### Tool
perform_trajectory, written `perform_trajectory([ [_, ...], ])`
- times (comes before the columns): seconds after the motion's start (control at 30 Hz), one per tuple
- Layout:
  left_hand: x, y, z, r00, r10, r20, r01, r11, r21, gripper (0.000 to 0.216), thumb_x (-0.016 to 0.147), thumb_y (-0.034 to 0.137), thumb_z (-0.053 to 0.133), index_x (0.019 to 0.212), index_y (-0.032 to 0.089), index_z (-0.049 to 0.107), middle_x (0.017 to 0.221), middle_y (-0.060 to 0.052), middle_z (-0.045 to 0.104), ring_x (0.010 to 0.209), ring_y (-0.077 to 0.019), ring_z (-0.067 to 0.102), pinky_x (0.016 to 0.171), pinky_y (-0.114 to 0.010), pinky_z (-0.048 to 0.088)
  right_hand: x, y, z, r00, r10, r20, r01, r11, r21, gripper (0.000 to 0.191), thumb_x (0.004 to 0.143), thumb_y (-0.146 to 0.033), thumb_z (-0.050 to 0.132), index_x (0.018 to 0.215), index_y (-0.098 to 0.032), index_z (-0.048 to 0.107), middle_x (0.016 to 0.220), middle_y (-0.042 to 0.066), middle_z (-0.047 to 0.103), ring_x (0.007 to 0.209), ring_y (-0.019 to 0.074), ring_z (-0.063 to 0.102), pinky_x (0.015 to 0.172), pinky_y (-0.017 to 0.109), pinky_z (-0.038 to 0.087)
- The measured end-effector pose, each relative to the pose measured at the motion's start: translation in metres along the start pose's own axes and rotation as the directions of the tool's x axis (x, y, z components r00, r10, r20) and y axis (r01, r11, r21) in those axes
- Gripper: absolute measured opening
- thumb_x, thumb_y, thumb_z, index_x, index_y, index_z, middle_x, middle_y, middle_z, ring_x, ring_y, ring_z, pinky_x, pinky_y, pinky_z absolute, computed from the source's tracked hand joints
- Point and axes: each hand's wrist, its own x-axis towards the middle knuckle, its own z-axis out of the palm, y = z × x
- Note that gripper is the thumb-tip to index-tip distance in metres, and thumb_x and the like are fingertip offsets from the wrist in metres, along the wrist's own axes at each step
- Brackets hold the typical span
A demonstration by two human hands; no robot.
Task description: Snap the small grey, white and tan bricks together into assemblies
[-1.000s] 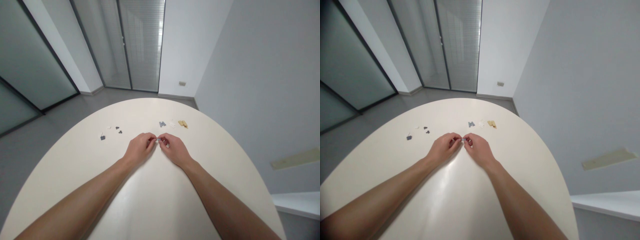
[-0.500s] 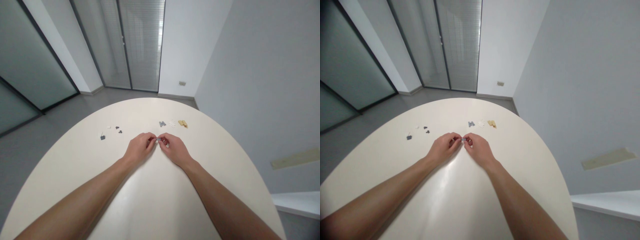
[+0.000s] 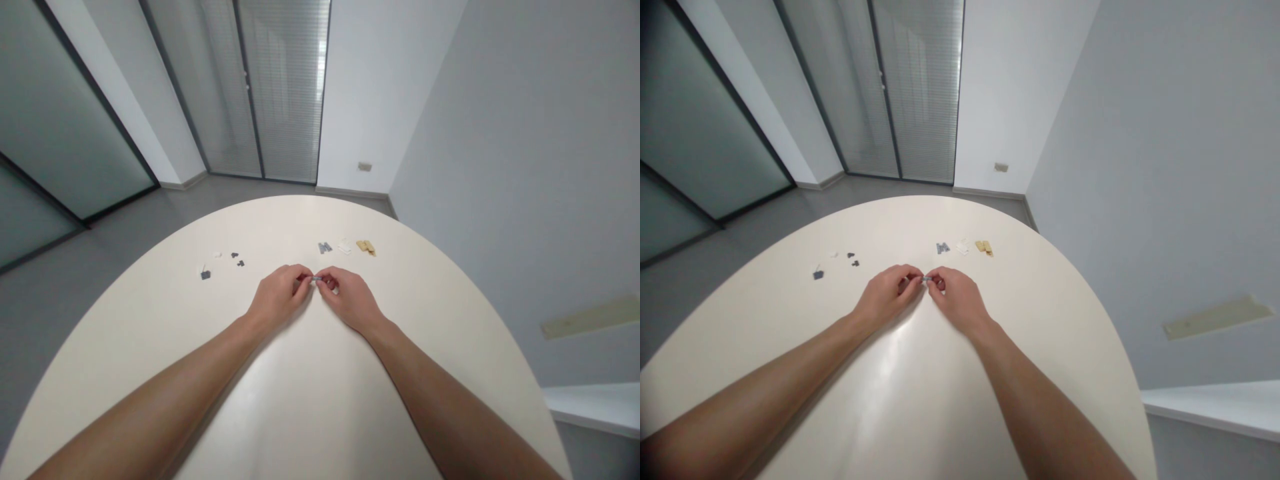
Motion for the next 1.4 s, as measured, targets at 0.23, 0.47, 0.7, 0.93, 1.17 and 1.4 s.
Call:
perform_trajectory([
  [0.23,-0.0004,-0.0001,0.0000,1.000,0.005,-0.013,-0.005,1.000,-0.025,0.015,0.094,0.028,0.054,0.100,0.023,0.068,0.095,-0.002,0.073,0.081,-0.0178,0.064,0.074,-0.032,0.047,0.0002,0.0009,0.0002,1.000,-0.007,-0.003,0.007,1.000,-0.021,0.012,0.094,-0.024,0.060,0.100,-0.022,0.070,0.090,0.002,0.074,0.081,0.0163,0.066,0.076,0.029,0.047],
  [0.47,-0.0010,0.0000,-0.0010,1.000,-0.006,-0.013,0.005,0.999,-0.036,0.014,0.094,0.028,0.055,0.101,0.024,0.067,0.097,-0.001,0.073,0.082,-0.0177,0.064,0.073,-0.031,0.046,-0.0007,-0.0002,-0.0001,1.000,0.000,-0.001,0.000,1.000,-0.018,0.014,0.095,-0.027,0.059,0.102,-0.023,0.070,0.091,0.002,0.075,0.081,0.0167,0.066,0.076,0.029,0.047],
  [0.7,-0.0001,-0.0026,-0.0001,1.000,0.006,-0.003,-0.006,0.999,-0.033,0.014,0.095,0.027,0.055,0.101,0.024,0.067,0.096,-0.001,0.073,0.084,-0.0183,0.065,0.074,-0.032,0.047,-0.0001,-0.0018,-0.0011,1.000,0.009,0.000,-0.009,1.000,-0.013,0.015,0.095,-0.027,0.058,0.101,-0.022,0.070,0.090,0.003,0.075,0.081,0.0168,0.066,0.076,0.030,0.047],
  [0.93,0.0005,-0.0060,0.0018,0.999,0.045,0.002,-0.045,0.999,-0.027,0.013,0.095,0.025,0.056,0.101,0.025,0.068,0.095,-0.002,0.073,0.087,-0.0186,0.066,0.078,-0.032,0.050,-0.0004,-0.0030,-0.0012,1.000,0.008,-0.001,-0.008,1.000,-0.026,0.014,0.094,-0.026,0.059,0.100,-0.021,0.070,0.088,0.003,0.074,0.080,0.0169,0.066,0.076,0.029,0.047],
  [1.17,0.0006,-0.0082,0.0032,0.997,0.074,0.006,-0.073,0.997,-0.030,0.015,0.094,0.023,0.056,0.103,0.024,0.069,0.097,-0.002,0.074,0.089,-0.0185,0.066,0.081,-0.032,0.051,-0.0006,-0.0026,-0.0011,1.000,0.017,0.005,-0.017,1.000,-0.019,0.013,0.093,-0.027,0.059,0.099,-0.021,0.070,0.087,0.003,0.074,0.080,0.0165,0.066,0.075,0.029,0.047],
  [1.4,0.0002,-0.0092,0.0041,0.996,0.093,-0.009,-0.093,0.995,-0.027,0.017,0.094,0.022,0.055,0.105,0.024,0.069,0.099,-0.002,0.074,0.090,-0.0184,0.067,0.082,-0.032,0.052,-0.0006,-0.0023,-0.0006,1.000,0.016,0.000,-0.016,0.999,-0.029,0.014,0.093,-0.026,0.058,0.100,-0.021,0.070,0.088,0.003,0.074,0.080,0.0167,0.066,0.075,0.029,0.047],
])
